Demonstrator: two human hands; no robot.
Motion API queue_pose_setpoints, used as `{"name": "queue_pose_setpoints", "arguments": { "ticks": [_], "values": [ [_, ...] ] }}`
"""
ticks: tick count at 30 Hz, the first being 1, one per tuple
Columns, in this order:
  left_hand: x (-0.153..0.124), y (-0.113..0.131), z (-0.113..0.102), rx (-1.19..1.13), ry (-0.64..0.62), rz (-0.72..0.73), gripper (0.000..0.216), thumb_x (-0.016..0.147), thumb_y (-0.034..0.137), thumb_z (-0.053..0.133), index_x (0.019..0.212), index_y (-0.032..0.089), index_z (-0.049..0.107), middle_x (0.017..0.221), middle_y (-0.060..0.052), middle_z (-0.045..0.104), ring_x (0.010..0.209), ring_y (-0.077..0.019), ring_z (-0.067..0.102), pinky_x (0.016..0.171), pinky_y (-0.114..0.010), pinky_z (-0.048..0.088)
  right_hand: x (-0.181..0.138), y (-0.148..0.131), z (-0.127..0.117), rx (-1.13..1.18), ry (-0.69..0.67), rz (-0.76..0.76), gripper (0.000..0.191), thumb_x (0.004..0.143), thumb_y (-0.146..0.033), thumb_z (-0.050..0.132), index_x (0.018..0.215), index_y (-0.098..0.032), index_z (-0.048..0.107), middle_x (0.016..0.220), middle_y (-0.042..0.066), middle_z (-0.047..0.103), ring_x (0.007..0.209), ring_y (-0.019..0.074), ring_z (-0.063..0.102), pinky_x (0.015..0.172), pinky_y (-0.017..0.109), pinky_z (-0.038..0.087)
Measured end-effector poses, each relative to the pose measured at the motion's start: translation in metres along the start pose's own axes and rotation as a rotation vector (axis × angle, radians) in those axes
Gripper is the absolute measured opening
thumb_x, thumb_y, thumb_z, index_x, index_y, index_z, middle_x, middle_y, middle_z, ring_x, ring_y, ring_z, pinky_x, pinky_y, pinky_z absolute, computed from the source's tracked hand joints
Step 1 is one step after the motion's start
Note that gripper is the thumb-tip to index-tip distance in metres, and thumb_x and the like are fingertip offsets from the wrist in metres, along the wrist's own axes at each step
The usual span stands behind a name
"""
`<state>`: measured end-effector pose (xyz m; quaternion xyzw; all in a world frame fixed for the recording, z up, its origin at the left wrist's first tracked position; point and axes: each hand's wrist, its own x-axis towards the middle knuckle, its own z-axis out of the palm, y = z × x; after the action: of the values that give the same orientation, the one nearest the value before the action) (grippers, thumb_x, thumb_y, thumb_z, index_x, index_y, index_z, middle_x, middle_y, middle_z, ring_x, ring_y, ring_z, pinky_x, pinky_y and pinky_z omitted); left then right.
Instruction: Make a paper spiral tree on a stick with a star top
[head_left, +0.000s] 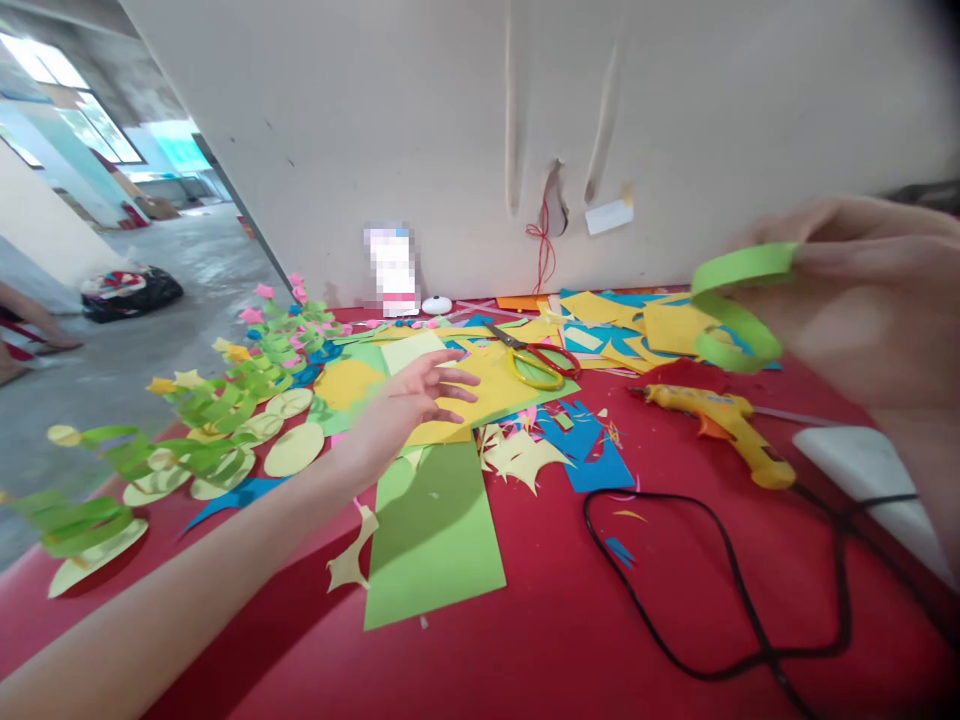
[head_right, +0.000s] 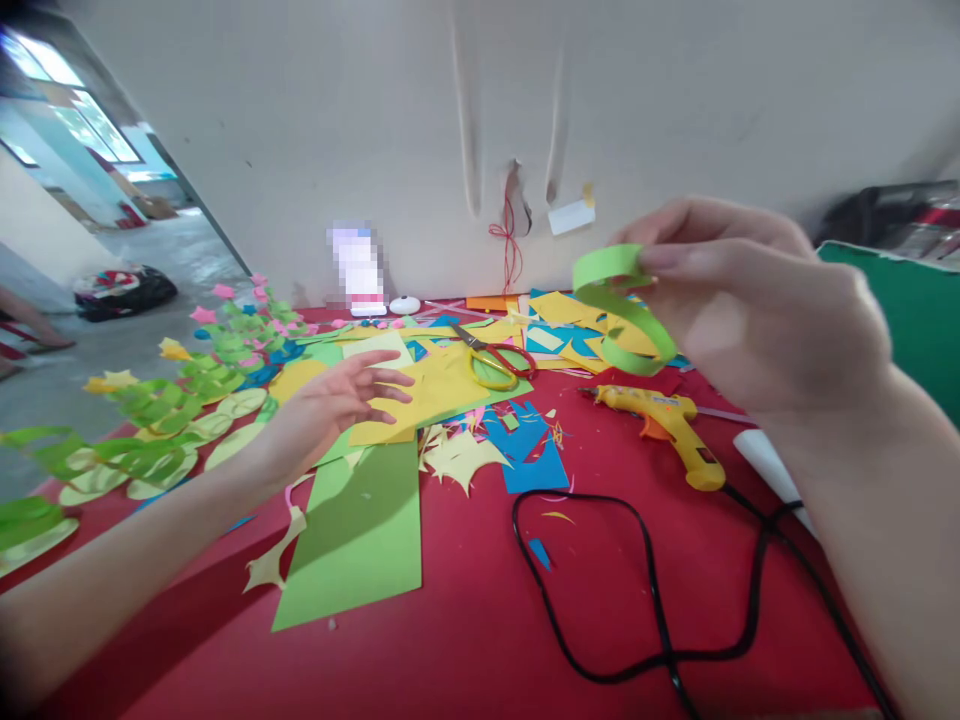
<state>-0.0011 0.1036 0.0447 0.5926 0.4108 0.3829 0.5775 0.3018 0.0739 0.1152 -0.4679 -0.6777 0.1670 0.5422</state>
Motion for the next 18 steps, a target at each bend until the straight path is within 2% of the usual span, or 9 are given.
{"name": "queue_pose_setpoints", "arguments": {
  "ticks": [2,3,5,7,10,13,18],
  "values": [
    [-0.001,-0.001,0.000,0.002,-0.041,-0.006,0.055,0.064,-0.004,0.040,0.115,0.014,0.050,0.100,-0.007,0.064,0.095,-0.0170,0.058,0.079,-0.028,0.045,-0.003,-0.007,0.012,0.246,-0.096,0.108,0.020,0.081,-0.013,0.046,0.072,-0.019,0.063,0.075,-0.003,0.062,0.078,0.0110,0.060,0.073,0.031,0.044],
    [-0.003,-0.001,0.001,0.004,-0.064,-0.012,0.052,0.066,-0.003,0.040,0.113,0.013,0.053,0.098,-0.007,0.066,0.095,-0.0175,0.058,0.081,-0.030,0.044,-0.005,-0.010,0.017,0.294,-0.133,0.146,0.018,0.080,-0.012,0.048,0.072,-0.019,0.063,0.073,-0.003,0.061,0.077,0.0110,0.059,0.073,0.030,0.044],
    [-0.006,0.000,0.003,0.008,-0.103,-0.025,0.040,0.073,0.003,0.040,0.108,0.013,0.058,0.100,-0.009,0.066,0.097,-0.0198,0.059,0.084,-0.033,0.044,-0.011,-0.015,0.027,0.315,-0.165,0.166,0.014,0.078,-0.013,0.052,0.073,-0.019,0.064,0.074,-0.002,0.061,0.077,0.0109,0.059,0.072,0.027,0.045],
    [-0.010,0.000,0.008,0.016,-0.124,-0.026,0.031,0.079,0.012,0.044,0.106,0.016,0.060,0.111,-0.009,0.063,0.104,-0.0224,0.056,0.087,-0.035,0.043,-0.018,-0.017,0.037,0.341,-0.228,0.156,0.011,0.079,-0.015,0.056,0.074,-0.021,0.065,0.078,-0.002,0.061,0.079,0.0098,0.057,0.071,0.022,0.045],
    [-0.018,0.000,0.017,0.004,-0.189,-0.012,0.035,0.080,0.019,0.054,0.114,0.023,0.056,0.125,-0.005,0.055,0.116,-0.0229,0.049,0.094,-0.035,0.038,-0.028,-0.017,0.052,0.355,-0.363,0.140,0.006,0.080,-0.021,0.058,0.078,-0.024,0.063,0.080,-0.003,0.059,0.076,0.0070,0.054,0.067,0.016,0.044],
    [-0.025,-0.001,0.026,-0.108,-0.322,-0.034,0.046,0.077,0.017,0.058,0.120,0.028,0.049,0.121,-0.003,0.058,0.112,-0.0211,0.052,0.089,-0.032,0.042,-0.034,-0.018,0.066,0.346,-0.462,0.159,0.003,0.078,-0.026,0.061,0.077,-0.023,0.061,0.078,-0.002,0.058,0.072,0.0084,0.054,0.061,0.017,0.045],
    [-0.035,0.004,0.035,-0.066,-0.382,-0.112,0.044,0.073,0.004,0.053,0.113,0.021,0.053,0.125,-0.006,0.054,0.115,-0.0214,0.049,0.092,-0.033,0.041,-0.038,-0.020,0.080,0.345,-0.512,0.193,0.006,0.078,-0.026,0.060,0.075,-0.020,0.060,0.072,-0.002,0.059,0.067,0.0088,0.056,0.058,0.017,0.047]
  ]
}}
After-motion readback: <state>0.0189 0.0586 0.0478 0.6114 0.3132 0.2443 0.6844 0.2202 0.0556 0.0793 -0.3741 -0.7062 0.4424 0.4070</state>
